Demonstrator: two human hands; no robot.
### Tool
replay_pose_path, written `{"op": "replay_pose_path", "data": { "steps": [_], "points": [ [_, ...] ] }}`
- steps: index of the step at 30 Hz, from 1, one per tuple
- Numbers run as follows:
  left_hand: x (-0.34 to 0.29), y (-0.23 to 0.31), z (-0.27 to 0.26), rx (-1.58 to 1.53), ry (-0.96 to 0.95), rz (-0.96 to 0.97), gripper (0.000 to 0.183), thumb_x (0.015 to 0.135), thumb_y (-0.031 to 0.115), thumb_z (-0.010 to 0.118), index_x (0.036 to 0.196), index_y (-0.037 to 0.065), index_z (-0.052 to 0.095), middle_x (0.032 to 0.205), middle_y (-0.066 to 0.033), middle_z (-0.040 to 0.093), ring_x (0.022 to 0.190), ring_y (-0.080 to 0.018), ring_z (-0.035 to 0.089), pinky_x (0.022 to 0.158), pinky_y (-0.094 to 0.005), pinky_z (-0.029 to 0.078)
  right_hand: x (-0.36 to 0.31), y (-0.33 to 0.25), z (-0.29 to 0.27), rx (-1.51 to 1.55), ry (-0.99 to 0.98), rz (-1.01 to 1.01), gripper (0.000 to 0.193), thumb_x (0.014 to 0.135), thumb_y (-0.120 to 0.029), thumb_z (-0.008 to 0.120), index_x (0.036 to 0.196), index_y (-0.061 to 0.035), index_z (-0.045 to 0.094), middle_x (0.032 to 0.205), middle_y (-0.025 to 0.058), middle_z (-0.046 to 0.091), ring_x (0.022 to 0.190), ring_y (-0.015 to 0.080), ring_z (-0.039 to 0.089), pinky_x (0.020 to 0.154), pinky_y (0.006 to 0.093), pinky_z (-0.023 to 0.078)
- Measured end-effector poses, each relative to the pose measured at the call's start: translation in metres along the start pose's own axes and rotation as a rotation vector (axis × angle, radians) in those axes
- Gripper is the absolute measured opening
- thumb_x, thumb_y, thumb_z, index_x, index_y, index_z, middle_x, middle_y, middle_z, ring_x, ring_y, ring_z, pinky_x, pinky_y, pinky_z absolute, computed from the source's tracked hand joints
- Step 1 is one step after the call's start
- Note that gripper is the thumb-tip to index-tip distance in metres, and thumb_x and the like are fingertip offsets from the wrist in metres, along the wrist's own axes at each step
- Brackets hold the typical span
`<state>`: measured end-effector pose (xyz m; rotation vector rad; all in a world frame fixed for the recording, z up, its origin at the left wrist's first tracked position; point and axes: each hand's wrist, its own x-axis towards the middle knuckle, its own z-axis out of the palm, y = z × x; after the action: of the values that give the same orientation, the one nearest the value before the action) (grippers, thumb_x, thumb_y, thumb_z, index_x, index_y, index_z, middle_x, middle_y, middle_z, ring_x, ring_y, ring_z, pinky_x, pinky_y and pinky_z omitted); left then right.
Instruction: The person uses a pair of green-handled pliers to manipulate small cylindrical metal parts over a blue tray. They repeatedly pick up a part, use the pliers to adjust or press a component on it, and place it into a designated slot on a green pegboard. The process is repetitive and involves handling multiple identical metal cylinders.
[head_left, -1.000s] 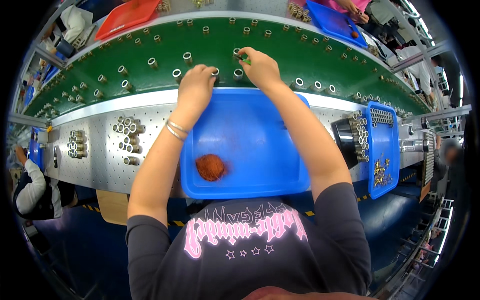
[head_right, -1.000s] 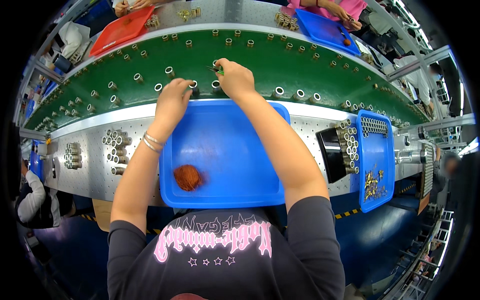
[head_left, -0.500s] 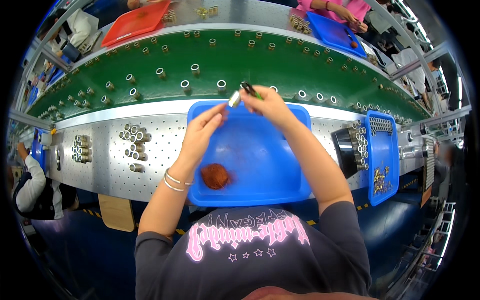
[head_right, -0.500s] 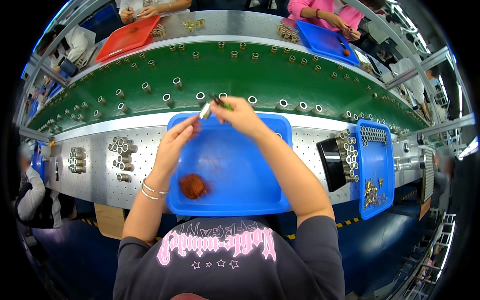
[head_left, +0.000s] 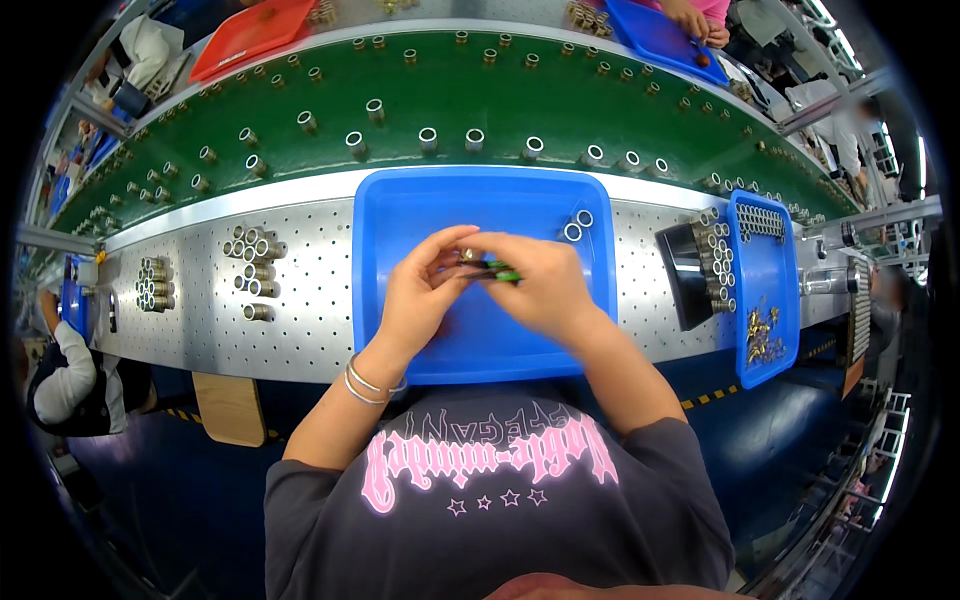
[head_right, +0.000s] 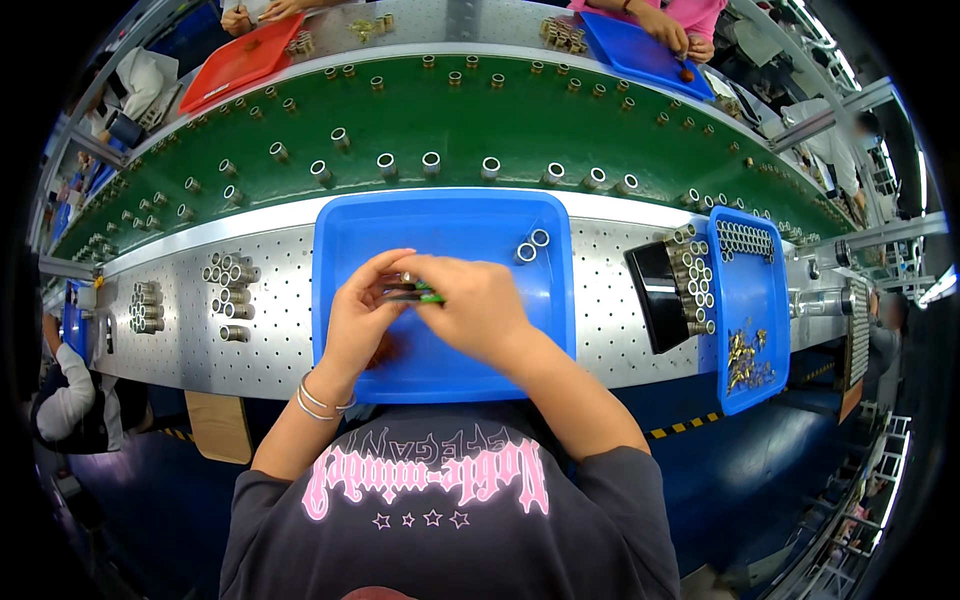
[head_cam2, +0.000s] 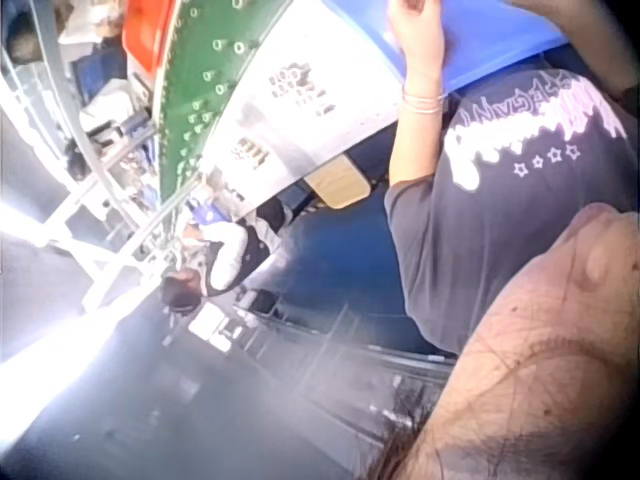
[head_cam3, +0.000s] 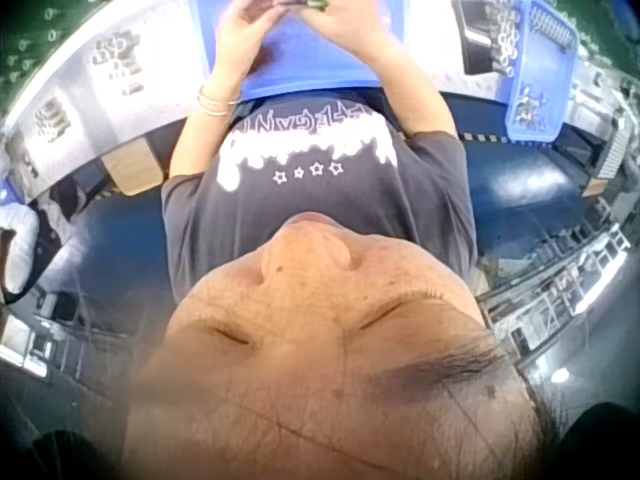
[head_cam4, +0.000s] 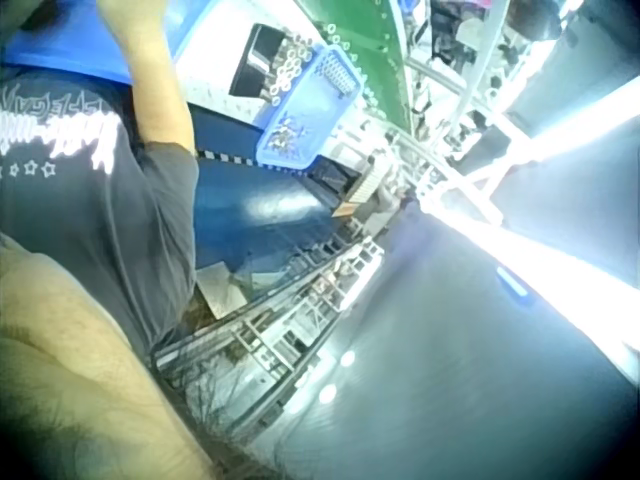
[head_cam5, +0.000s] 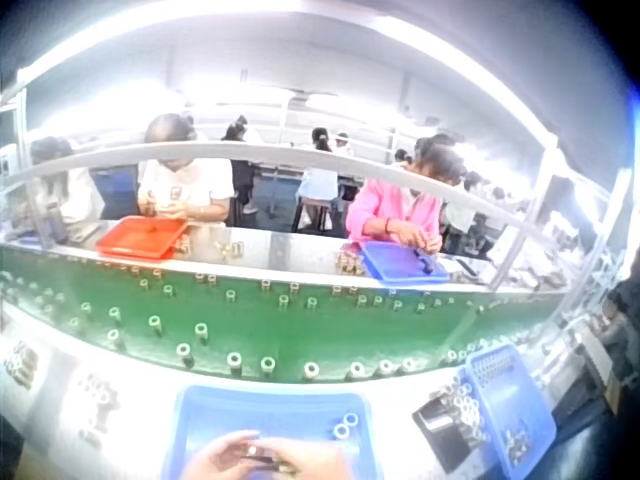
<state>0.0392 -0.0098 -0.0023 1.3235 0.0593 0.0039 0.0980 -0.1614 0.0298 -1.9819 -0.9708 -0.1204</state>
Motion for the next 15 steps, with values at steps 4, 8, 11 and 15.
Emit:
{"op": "replay_pose_path", "data": {
  "steps": [4, 8, 11, 15],
  "points": [
    [-0.006, -0.001, 0.001, 0.085, 0.008, 0.018, 0.042, 0.080, -0.005, 0.058, 0.121, 0.000, 0.049, 0.108, -0.0104, 0.057, 0.098, -0.0155, 0.057, 0.084, -0.0262, 0.048, -0.007, -0.007, 0.005, -0.085, -0.082, -0.021, 0.028, 0.067, -0.002, 0.063, 0.093, -0.0088, 0.062, 0.084, 0.0088, 0.065, 0.070, 0.0248, 0.064, 0.060, 0.0313, 0.049],
    [-0.010, 0.007, -0.002, -0.412, 0.033, -0.174, 0.043, 0.084, -0.002, 0.054, 0.125, 0.001, 0.044, 0.112, -0.0128, 0.055, 0.096, -0.0184, 0.059, 0.083, -0.0249, 0.050, -0.016, -0.005, -0.006, 0.414, -0.071, 0.275, 0.013, 0.075, -0.001, 0.061, 0.088, -0.0035, 0.063, 0.081, 0.0086, 0.065, 0.070, 0.0171, 0.064, 0.062, 0.0263, 0.049],
    [-0.014, 0.012, -0.007, -0.624, 0.042, -0.311, 0.043, 0.086, 0.002, 0.053, 0.128, 0.002, 0.041, 0.113, -0.0144, 0.054, 0.096, -0.0196, 0.060, 0.085, -0.0251, 0.050, -0.024, -0.001, -0.016, 0.601, -0.018, 0.514, 0.005, 0.081, -0.002, 0.061, 0.081, 0.0021, 0.062, 0.073, 0.0063, 0.063, 0.068, 0.0100, 0.059, 0.062, 0.0220, 0.046],
    [-0.014, 0.010, -0.002, -0.606, 0.034, -0.314, 0.044, 0.087, 0.004, 0.054, 0.129, 0.002, 0.040, 0.113, -0.0151, 0.055, 0.096, -0.0198, 0.060, 0.085, -0.0248, 0.051, -0.033, 0.002, -0.014, 0.612, -0.003, 0.537, 0.008, 0.082, -0.004, 0.061, 0.083, 0.0028, 0.063, 0.074, 0.0051, 0.064, 0.070, 0.0088, 0.059, 0.063, 0.0216, 0.047]
  ]
}}
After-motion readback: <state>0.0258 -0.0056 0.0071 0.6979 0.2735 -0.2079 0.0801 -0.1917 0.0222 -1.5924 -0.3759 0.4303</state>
